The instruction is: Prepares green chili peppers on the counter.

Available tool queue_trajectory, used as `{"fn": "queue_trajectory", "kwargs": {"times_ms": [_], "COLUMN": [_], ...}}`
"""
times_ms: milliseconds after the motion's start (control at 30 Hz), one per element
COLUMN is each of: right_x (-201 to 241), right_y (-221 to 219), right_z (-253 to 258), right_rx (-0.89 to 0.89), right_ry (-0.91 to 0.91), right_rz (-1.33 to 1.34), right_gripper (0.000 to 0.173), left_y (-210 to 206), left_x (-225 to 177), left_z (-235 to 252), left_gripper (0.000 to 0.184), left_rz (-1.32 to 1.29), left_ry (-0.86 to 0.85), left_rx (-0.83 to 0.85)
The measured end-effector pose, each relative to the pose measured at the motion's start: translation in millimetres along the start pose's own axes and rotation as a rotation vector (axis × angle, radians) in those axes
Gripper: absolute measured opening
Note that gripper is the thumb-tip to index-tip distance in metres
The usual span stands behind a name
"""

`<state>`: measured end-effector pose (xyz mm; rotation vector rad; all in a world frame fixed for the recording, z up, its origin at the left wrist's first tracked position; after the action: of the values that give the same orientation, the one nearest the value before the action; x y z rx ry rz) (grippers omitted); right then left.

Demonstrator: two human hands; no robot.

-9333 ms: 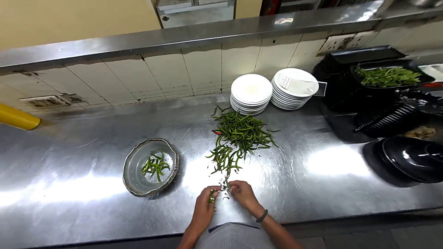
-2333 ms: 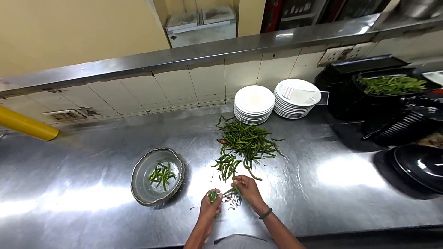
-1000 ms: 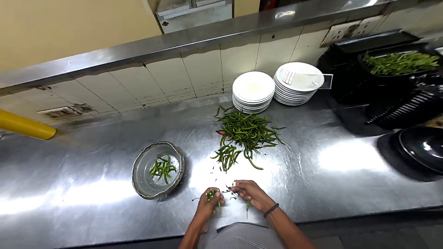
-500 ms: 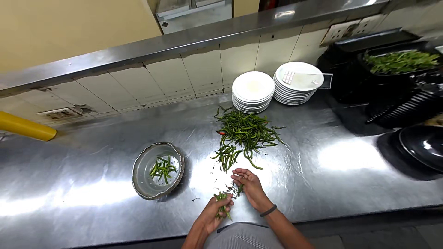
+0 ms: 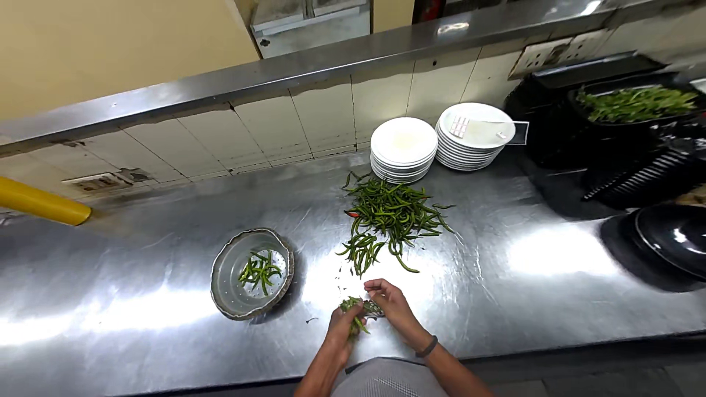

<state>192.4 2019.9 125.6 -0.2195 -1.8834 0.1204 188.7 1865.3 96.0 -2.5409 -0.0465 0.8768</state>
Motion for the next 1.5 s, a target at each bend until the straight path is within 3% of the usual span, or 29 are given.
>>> {"fn": "queue_trajectory", "kwargs": {"times_ms": [100, 300, 467, 600, 700, 800, 867, 967, 1133, 1233, 1300, 1400, 1500], "right_x": [-12.6, -24.6, -22.6, -29.3, -35.4, -39.2, -39.8, -26.0, 23.6, 16.3, 6.3, -15.8, -21.4], "right_y": [-1.5, 3.8, -4.0, -5.7, -13.0, -11.5, -0.3, 23.0, 76.4, 94.9, 94.8, 75.6, 34.3], "right_z": [0.3, 3.4, 3.3, 1.4, -6.2, -6.3, 1.9, 15.9, 30.8, 40.1, 37.8, 30.0, 10.8], "right_rx": [0.071, 0.06, 0.141, 0.207, 0.238, 0.227, 0.177, 0.094, -0.378, -0.347, -0.232, -0.057, 0.076], "right_ry": [-0.119, -0.161, -0.132, -0.189, -0.328, -0.34, -0.227, -0.197, -0.096, -0.232, -0.331, -0.284, -0.218], "right_rz": [-0.177, -0.426, -0.476, -0.302, 0.161, 0.251, -0.05, -0.559, -1.112, -1.316, -1.215, -0.698, -0.376], "right_gripper": [0.029, 0.027, 0.024, 0.016, 0.003, 0.004, 0.013, 0.031, 0.02, 0.023, 0.023, 0.028, 0.034], "left_y": [6.9, 19.3, 10.8, 7.6, 7.7, 19.8, 27.7, 36.0, 37.6, 31.7, 27.0, 21.2, 13.7], "left_x": [-10.3, -19.7, -24.2, -26.8, -34.4, -41.5, -43.1, -35.2, -12.0, -3.0, -4.8, -11.9, -16.7], "left_z": [-4.1, -2.2, -7.2, -12.0, -21.6, -22.6, -20.8, -18.5, -17.3, -13.8, -13.6, -12.3, -5.8], "left_gripper": [0.025, 0.029, 0.033, 0.029, 0.023, 0.022, 0.024, 0.025, 0.018, 0.014, 0.013, 0.031, 0.02], "left_rz": [0.323, 0.937, 1.043, 1.215, 1.42, 1.218, 0.897, 0.437, -0.302, -0.484, -0.437, -0.343, -0.187], "left_ry": [-0.083, -0.205, -0.369, -0.434, -0.611, -0.667, -0.591, -0.397, -0.128, -0.035, -0.058, -0.072, -0.082], "left_rx": [0.046, 0.106, 0.092, 0.06, 0.029, 0.025, 0.053, 0.073, 0.105, 0.128, 0.099, 0.032, 0.039]}}
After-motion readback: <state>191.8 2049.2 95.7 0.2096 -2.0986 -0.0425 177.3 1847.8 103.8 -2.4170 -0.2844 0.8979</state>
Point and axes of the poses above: each hand's wrist, its own z-axis towards the middle knuckle, its own y-axis out of the back of the hand, x = y × z, the point moved 7 cm from there along z, towards the middle knuckle, and after that the axes turned 6 degrees about x, right-handed, at the moved point
